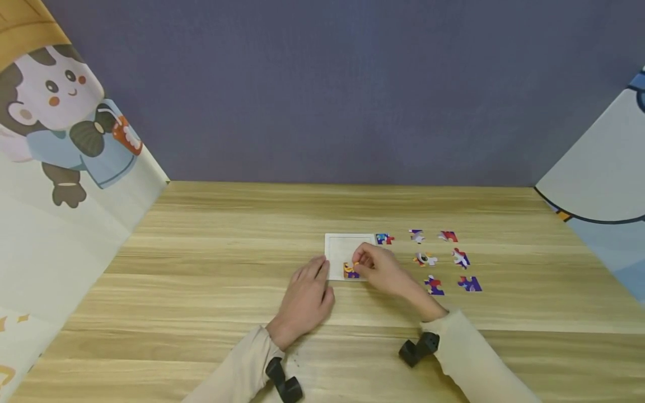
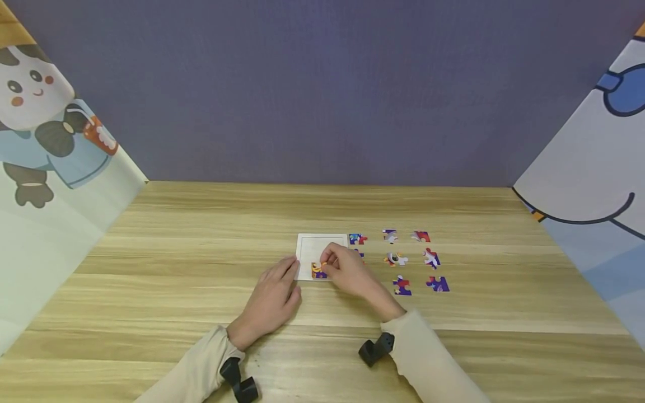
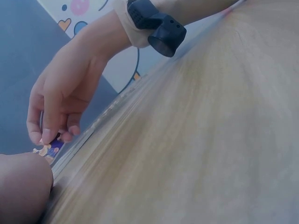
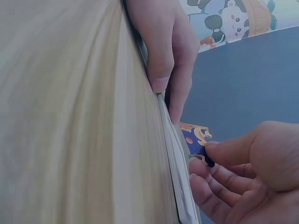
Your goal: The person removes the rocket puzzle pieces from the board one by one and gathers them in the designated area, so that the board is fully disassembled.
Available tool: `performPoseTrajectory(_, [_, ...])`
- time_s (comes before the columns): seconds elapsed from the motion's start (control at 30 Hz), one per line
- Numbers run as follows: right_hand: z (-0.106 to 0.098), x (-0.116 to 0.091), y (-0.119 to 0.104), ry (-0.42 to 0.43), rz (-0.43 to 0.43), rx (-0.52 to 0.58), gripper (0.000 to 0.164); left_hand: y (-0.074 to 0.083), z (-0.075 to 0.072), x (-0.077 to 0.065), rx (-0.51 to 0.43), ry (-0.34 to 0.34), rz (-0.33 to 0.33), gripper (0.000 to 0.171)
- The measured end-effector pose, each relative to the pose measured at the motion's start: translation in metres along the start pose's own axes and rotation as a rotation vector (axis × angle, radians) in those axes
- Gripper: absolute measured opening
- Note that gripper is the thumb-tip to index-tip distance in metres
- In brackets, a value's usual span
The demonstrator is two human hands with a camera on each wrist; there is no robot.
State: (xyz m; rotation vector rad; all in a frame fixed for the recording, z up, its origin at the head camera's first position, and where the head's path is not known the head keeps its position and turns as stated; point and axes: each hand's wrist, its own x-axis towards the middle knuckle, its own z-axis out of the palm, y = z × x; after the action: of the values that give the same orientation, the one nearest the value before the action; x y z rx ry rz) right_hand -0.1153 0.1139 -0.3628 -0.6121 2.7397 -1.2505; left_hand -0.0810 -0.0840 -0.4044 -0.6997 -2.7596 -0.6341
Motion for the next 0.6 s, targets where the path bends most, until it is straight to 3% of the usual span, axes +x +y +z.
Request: performPoseTrajectory(0.6, [-0.018, -0.020, 0.004, -0.006, 0.041, -0.043, 0.004, 0.000, 0.001, 0.000, 0.015, 0.028, 0.018, 0.046])
